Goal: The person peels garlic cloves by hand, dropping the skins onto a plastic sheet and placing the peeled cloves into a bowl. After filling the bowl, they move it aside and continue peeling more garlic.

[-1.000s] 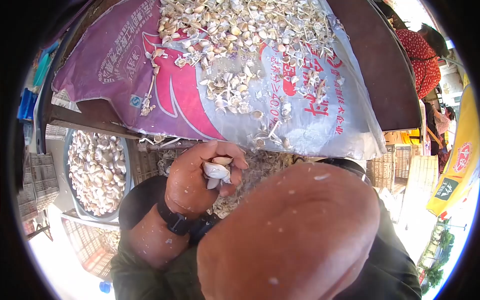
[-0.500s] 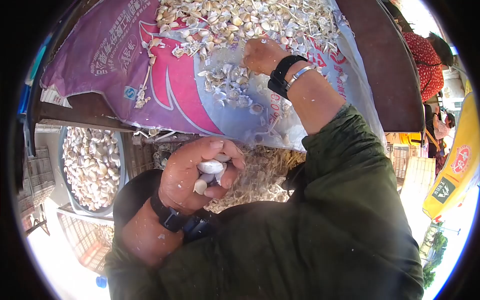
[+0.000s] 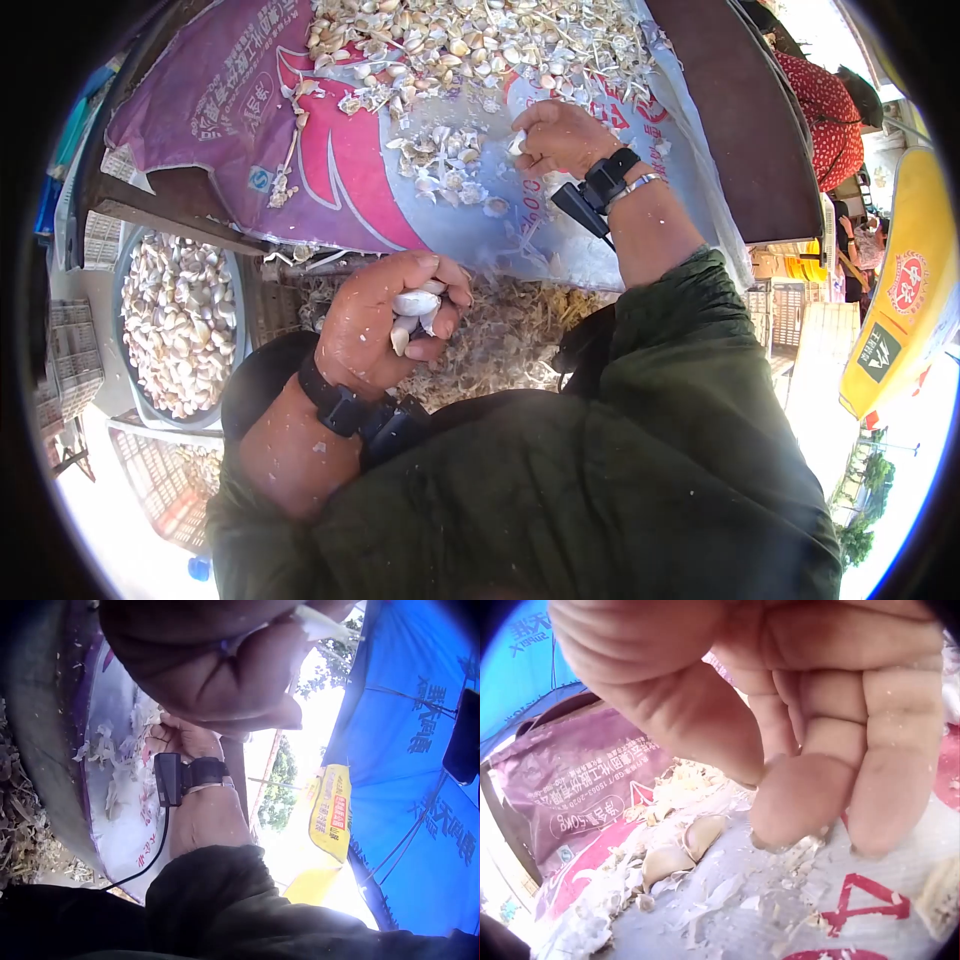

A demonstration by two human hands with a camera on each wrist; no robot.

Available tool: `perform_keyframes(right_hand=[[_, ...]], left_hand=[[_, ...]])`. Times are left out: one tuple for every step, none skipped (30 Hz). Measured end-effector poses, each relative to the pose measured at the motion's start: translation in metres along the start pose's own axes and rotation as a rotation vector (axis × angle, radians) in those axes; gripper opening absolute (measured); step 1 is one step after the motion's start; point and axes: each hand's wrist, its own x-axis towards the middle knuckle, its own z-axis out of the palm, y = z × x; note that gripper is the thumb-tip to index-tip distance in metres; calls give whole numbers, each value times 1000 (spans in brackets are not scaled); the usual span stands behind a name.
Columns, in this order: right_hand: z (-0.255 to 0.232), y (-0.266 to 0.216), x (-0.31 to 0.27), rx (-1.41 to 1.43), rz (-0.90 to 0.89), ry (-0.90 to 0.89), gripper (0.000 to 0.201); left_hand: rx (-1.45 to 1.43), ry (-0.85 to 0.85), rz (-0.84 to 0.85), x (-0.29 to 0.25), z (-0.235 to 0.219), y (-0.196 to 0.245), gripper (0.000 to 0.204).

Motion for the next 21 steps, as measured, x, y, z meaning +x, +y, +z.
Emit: perform_keyframes(right_hand=[[2,2,-10,128,-60,-47,33],[7,1,-19,126,-65,-48,33],[14,-2,-29,218,-162,-164,31],[20,-7,-39,308,-257,-281,30],[31,-18,-52,300,-300,-347,27],[43,-30,-70,344,-350,-403,28],[57,-40,-88,388,-398,-462,28],[72,-49,-105,402,-560,-521,28],[89,-65,-127,534,-605,-654,25],[102,-78,-147,542,-652,-727,25],[110,-96,-151,545,-653,-725,25],[121,-116,-153,570,-707,-976,20],[131,-132,-153,587,-756,-1231,16],[135,-139,-153,598,-797,-1488,13],[135,-138,-153,594,-796,-1488,13],[135,-138,-153,578,-801,-1456,13],[135,-137,-153,565,-806,-1425,12],[135,-136,-153,557,-812,-1392,12],[135,-134,-153,547,-820,-1365,12],[135,-133,-154,532,-828,-1339,12],[134,-131,-154,511,-837,-1311,12]], left_hand=[[22,4,19,1,-1,-1,22],[44,9,37,1,-1,-1,21],[47,9,41,0,0,-2,21],[57,20,49,-1,1,-3,23],[68,30,55,-1,2,-3,26],[72,27,55,-1,3,-3,26],[52,38,43,-2,2,-2,23],[33,48,30,-2,2,-2,20],[36,50,32,-3,3,-2,20],[129,64,97,-3,5,-4,20],[221,76,161,-3,6,-5,20],[223,74,160,-3,5,-3,20],[137,45,94,-2,3,-1,20],[50,14,28,-2,2,1,19],[54,23,43,-3,4,1,19],[52,22,44,-3,4,1,19],[51,12,49,-3,4,1,20],[51,4,49,-5,3,1,20],[51,13,52,-6,3,1,20],[68,25,50,-7,4,1,22],[87,33,50,-7,5,2,24]])
